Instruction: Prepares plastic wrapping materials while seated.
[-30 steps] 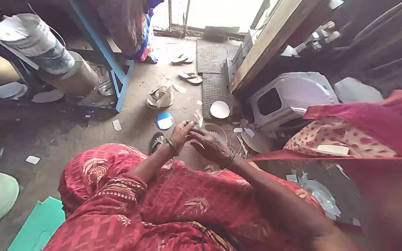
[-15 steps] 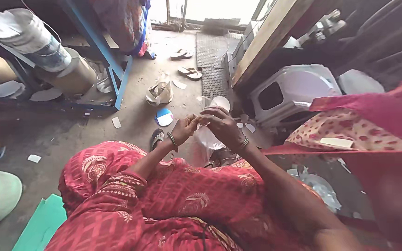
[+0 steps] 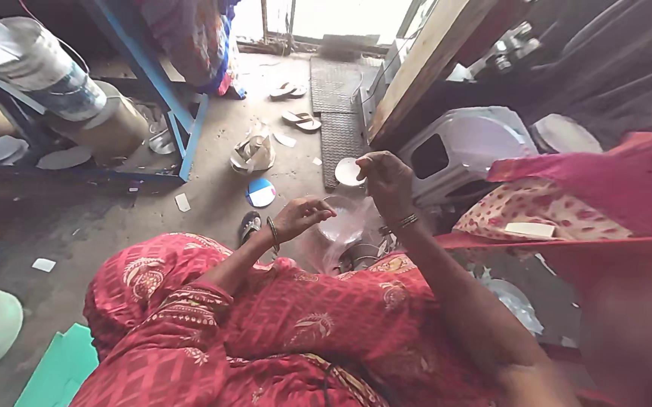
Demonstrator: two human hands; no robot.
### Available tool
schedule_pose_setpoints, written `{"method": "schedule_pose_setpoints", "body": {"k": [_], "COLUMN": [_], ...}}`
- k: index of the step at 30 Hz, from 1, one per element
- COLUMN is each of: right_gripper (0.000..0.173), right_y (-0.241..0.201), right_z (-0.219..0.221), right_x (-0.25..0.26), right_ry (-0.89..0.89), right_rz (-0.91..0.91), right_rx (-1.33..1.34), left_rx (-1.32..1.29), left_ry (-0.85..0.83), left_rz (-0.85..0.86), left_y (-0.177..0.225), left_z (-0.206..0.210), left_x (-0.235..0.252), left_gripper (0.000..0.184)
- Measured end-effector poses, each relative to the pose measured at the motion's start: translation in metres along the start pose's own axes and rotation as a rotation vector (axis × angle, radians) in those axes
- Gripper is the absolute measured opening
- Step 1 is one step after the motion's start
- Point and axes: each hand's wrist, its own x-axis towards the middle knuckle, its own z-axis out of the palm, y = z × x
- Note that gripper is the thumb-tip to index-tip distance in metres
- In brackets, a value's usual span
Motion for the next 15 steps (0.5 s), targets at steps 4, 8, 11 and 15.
{"method": "schedule_pose_setpoints", "body": {"k": [4,8,11,15], "right_gripper": [0.019,0.02,0.02,0.019], "right_y": [0.001,-0.001,-0.002,0.0], "right_z": [0.0,0.004,0.006,0.01], "right_x": [-0.001,-0.008,-0.01,-0.011], "right_ry": [0.019,-0.019,-0.04,-0.061], "right_rz": [-0.007,0.009,0.035,0.027], "right_rx": [-0.037,-0.098,-0.089,-0.033], "left_rx": [-0.225,-0.363,-0.382,-0.304], "left_ry": [0.086,0.23,0.288,0.302], "left_rz": [-0.126,-0.134,-0.152,-0.171], "left_y": [0.015,0.01,0.004,0.004], "left_z": [0.002,0.01,0.013,0.014], "left_x": [-0.001,0.002,0.004,0.002], "left_gripper": [0.028,0.02,0.018,0.019]}}
